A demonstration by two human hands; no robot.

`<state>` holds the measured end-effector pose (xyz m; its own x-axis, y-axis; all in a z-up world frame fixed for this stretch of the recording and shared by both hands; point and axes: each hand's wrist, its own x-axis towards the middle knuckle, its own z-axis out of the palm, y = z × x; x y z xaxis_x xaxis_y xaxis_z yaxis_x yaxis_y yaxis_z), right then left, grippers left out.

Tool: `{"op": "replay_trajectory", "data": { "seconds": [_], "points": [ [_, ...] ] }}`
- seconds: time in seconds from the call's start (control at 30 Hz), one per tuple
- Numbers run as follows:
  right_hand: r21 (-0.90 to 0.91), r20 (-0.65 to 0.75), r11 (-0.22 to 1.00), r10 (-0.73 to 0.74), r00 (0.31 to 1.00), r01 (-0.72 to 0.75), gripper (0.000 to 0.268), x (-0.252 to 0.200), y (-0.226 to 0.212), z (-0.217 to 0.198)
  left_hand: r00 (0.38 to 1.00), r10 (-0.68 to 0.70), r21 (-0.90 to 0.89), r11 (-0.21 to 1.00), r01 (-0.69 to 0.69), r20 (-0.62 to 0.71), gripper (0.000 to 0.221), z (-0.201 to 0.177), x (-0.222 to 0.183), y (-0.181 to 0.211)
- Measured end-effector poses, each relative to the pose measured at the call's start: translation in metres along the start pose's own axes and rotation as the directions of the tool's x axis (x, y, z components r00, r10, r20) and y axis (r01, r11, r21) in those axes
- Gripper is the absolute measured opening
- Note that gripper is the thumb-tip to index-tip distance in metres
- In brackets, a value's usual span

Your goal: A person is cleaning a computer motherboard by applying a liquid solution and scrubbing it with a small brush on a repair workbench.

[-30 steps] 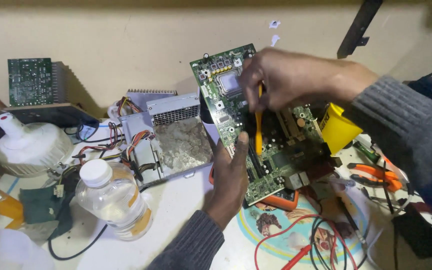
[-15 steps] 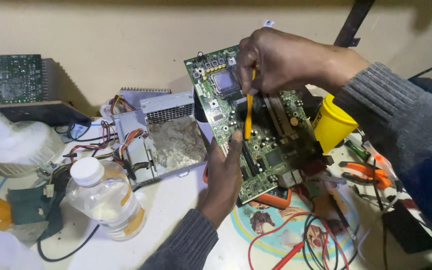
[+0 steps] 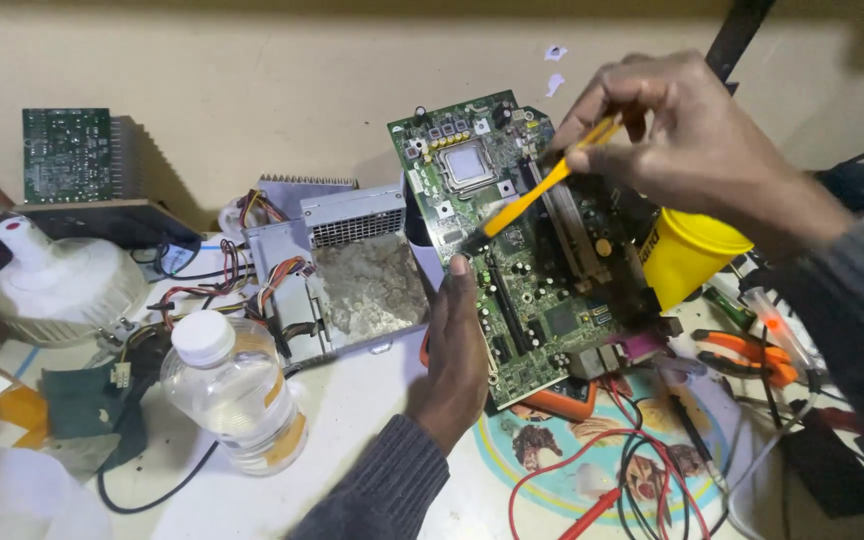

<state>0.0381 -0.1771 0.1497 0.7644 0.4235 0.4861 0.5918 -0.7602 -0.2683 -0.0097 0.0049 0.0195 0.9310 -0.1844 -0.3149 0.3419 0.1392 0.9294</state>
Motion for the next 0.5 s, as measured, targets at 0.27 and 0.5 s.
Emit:
{"op": "replay_trajectory", "data": {
  "seconds": [0.27,0.5],
  "points": [
    [0.285,-0.08,0.715,0.682,0.727,-0.639,0.023,-0.137,-0.027,0.062,1.0,0.002,-0.05,0.999,-0.003,-0.015,0.098,-0.002,-0.003,0.003],
    [0.613,-0.01,0.3,0.928,0.372,-0.731,0.012,-0.169,-0.049,0.079,1.0,0.013,-0.11,0.994,-0.012,0.009,0.106,0.002,0.001,-0.001]
  ]
}}
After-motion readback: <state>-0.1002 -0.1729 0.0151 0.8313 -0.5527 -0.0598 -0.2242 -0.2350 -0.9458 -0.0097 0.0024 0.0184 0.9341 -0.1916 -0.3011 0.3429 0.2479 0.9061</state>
